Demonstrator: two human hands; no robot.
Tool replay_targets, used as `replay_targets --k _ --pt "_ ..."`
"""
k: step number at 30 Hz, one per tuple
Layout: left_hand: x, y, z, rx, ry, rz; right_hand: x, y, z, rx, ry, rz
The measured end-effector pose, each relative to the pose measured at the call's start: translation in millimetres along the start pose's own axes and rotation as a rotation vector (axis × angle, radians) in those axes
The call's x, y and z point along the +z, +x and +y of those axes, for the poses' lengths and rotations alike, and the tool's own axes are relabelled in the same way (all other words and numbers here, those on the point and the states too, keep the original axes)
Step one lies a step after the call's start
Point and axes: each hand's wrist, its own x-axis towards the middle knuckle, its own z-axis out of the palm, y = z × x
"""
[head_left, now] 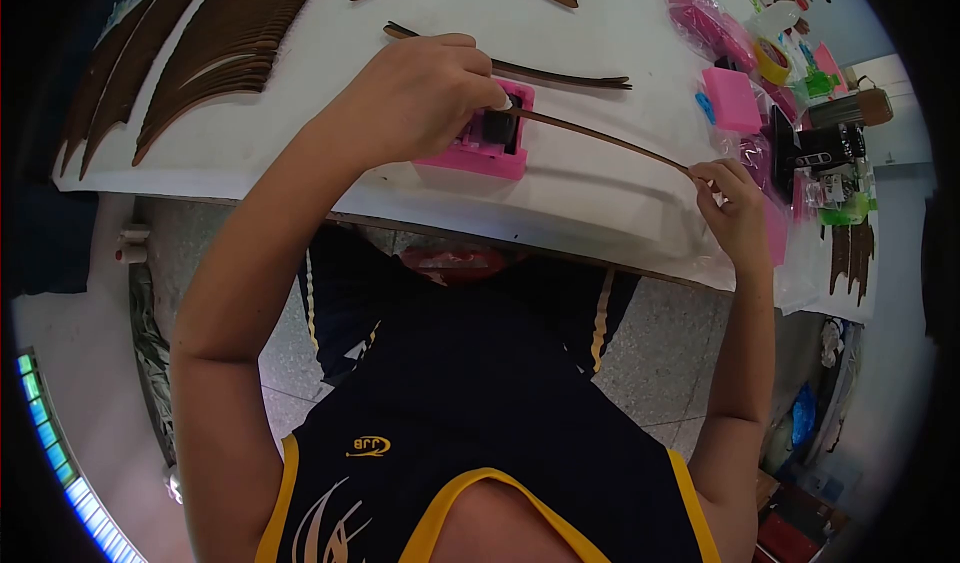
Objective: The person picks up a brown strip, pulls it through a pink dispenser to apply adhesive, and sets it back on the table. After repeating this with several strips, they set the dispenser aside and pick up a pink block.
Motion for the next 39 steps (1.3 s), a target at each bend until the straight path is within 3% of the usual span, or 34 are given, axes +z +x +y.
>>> replay_targets --k 12,21,23,27,30,32,33,35,36,38,39 --pt "12.0 5.7 3.9 -0.029 -0.115 0.045 -27.2 7.1 0.4 -0.031 -0.108 0.07" --pt "23.0 19.5 14.9 -0.096 -0.245 0.1 -105.7 59.2 -24.5 -0.202 -0.337 0.292" --pt "26.1 21.6 15.6 -0.108 -0.277 0.116 -118.6 75.1 -32.7 -0.394 -0.481 0.359" --pt "26.8 27.9 21.0 -0.127 -0.237 0.074 -132.2 98.2 -52.0 -0.329 -0.38 0.356" --pt "19.1 31.1 22.0 -0.177 -0.367 0.137 -143.7 111.2 -50.0 -0.425 -0.53 0.308" --pt "0.9 33.2 17.0 -0.496 -1.038 -0.151 -144.7 113.1 -38.6 -0.253 -0.463 0.27" --pt "-3.8 31.6 13.5 -0.504 -1.023 -0.135 -143.8 113.9 -31.3 -0.274 -0.456 0.279" --pt "-12.4 26.4 4.8 -0.526 -1.358 -0.127 -137.7 111.7 -14.5 -0.197 -0.204 0.102" --pt "-15.5 23.2 -0.9 -0.531 -1.338 -0.111 -133.2 110.2 -8.4 -0.219 -0.196 0.112" --pt "-17.5 15.7 -13.9 -0.496 -1.683 -0.131 -122.0 104.1 3.5 0.086 0.156 -0.163" --pt "-16.5 11.1 -19.1 -0.495 -1.666 -0.121 -115.3 101.0 12.0 0.068 0.159 -0.155"
